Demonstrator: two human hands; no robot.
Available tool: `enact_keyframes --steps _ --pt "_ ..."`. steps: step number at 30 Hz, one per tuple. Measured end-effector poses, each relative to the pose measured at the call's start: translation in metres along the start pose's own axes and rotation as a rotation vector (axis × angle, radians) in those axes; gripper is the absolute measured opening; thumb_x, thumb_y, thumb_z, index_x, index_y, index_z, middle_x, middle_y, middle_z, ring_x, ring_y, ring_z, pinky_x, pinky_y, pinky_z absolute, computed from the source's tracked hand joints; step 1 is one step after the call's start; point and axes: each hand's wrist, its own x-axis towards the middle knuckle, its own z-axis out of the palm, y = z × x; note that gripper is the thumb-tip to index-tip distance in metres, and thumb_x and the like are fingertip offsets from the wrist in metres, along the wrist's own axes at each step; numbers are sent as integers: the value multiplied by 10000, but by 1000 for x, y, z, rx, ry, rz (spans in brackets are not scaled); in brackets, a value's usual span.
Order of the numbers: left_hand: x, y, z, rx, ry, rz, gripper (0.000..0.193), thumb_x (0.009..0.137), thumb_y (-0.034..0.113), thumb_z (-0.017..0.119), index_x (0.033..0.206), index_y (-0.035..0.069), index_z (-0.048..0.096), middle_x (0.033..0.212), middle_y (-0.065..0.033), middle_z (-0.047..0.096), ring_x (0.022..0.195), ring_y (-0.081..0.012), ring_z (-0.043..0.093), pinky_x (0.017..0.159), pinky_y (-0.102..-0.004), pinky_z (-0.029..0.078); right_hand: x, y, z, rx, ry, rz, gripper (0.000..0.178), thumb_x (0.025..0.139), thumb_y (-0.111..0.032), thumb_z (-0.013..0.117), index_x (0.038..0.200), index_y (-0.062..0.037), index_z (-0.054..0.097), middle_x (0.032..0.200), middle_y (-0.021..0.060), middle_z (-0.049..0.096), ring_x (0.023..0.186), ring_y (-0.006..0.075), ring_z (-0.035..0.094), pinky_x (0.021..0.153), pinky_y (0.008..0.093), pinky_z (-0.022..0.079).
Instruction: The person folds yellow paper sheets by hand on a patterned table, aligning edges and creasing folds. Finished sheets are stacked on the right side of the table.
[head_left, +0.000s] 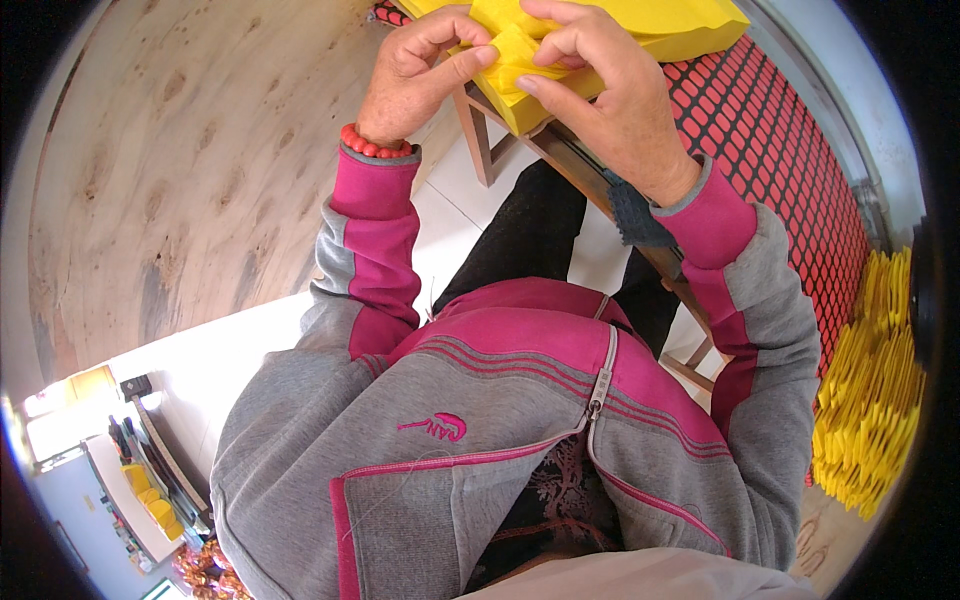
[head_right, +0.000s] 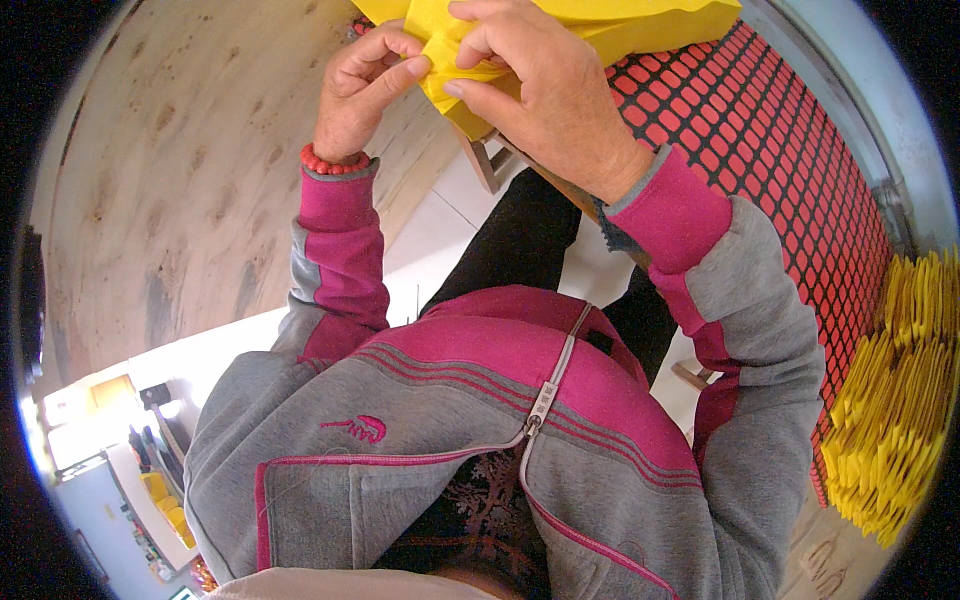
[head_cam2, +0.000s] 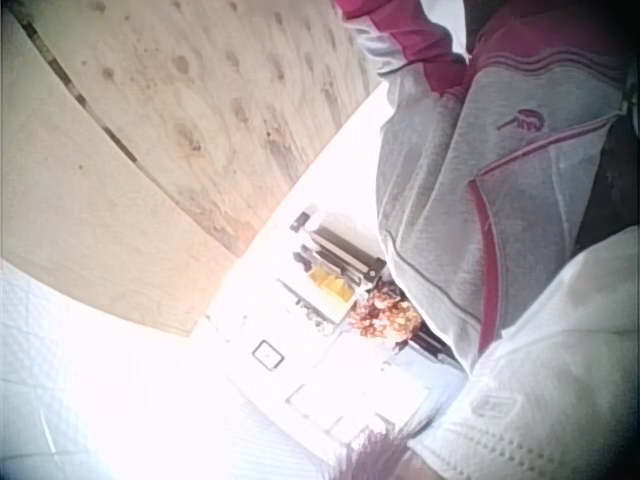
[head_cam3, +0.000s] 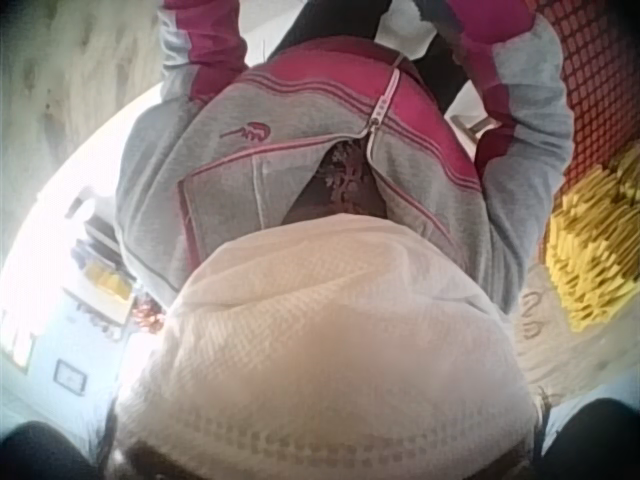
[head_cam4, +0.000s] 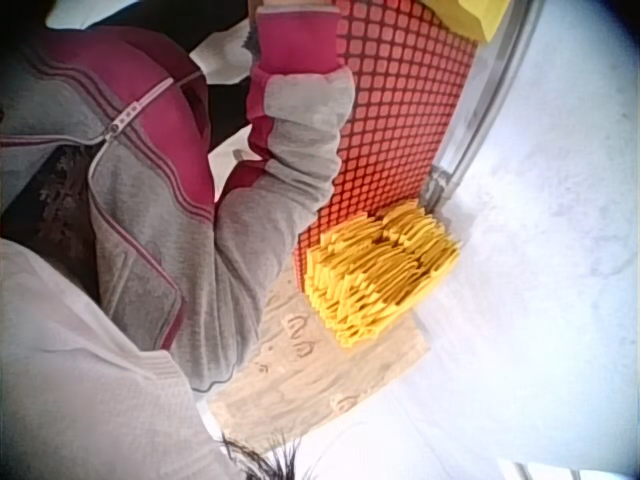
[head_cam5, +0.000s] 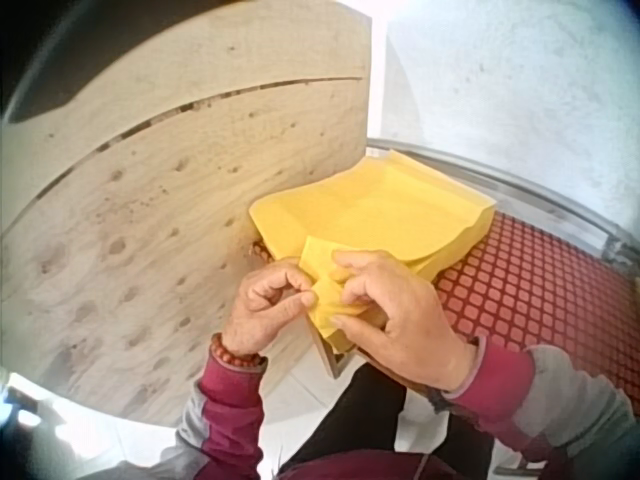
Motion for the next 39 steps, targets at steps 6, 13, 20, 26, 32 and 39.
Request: enact_keyframes --steps 6,13,20,26,32,39 --pt "-1 1 -1 19 -6 -16 38 988 72 655 1011 43 647 1020 31 620 961 -70 559 846 -232 450 0 -1 1 9 -38 -15 181 823 -37 765 948 -2 638 1188 251 668 1062 377 671 903 386 531" --pt "-2 -1 -3 0 5 -19 60 980 75 656 1028 40 647 1048 22 628 977 -77 562 863 -237 449 1 -2 2 58 -60 55 115 859 -42 717 934 -8 637 1197 258 670 1061 375 673 891 379 529" --pt "3 -1 -3 5 -56 156 135 927 43 681 1056 13 654 1128 -32 655 1099 -151 594 988 -300 434 0 -1 2 106 -60 105 113 866 -57 714 929 -12 633 1196 251 671 1046 359 680 869 373 534" --pt "6 -1 0 114 -71 187 122 951 22 677 1072 18 668 1123 -39 669 1083 -148 605 980 -301 441 -2 0 3 138 -27 117 137 861 -51 731 942 -13 627 1201 237 666 1040 352 680 869 363 538" --pt "1 -2 3 -20 -19 31 62 979 46 671 1039 34 660 1042 9 651 998 -88 594 886 -245 460 -1 2 0 40 -53 -9 168 847 -44 752 970 -15 640 1203 235 663 1053 359 677 882 367 541" --pt "1 1 7 6 8 49 43 967 35 664 1008 32 652 1005 7 635 944 -91 577 842 -239 449 -2 1 2 -28 -106 -63 128 882 -52 709 990 -17 651 1189 241 661 1035 381 673 874 395 540"
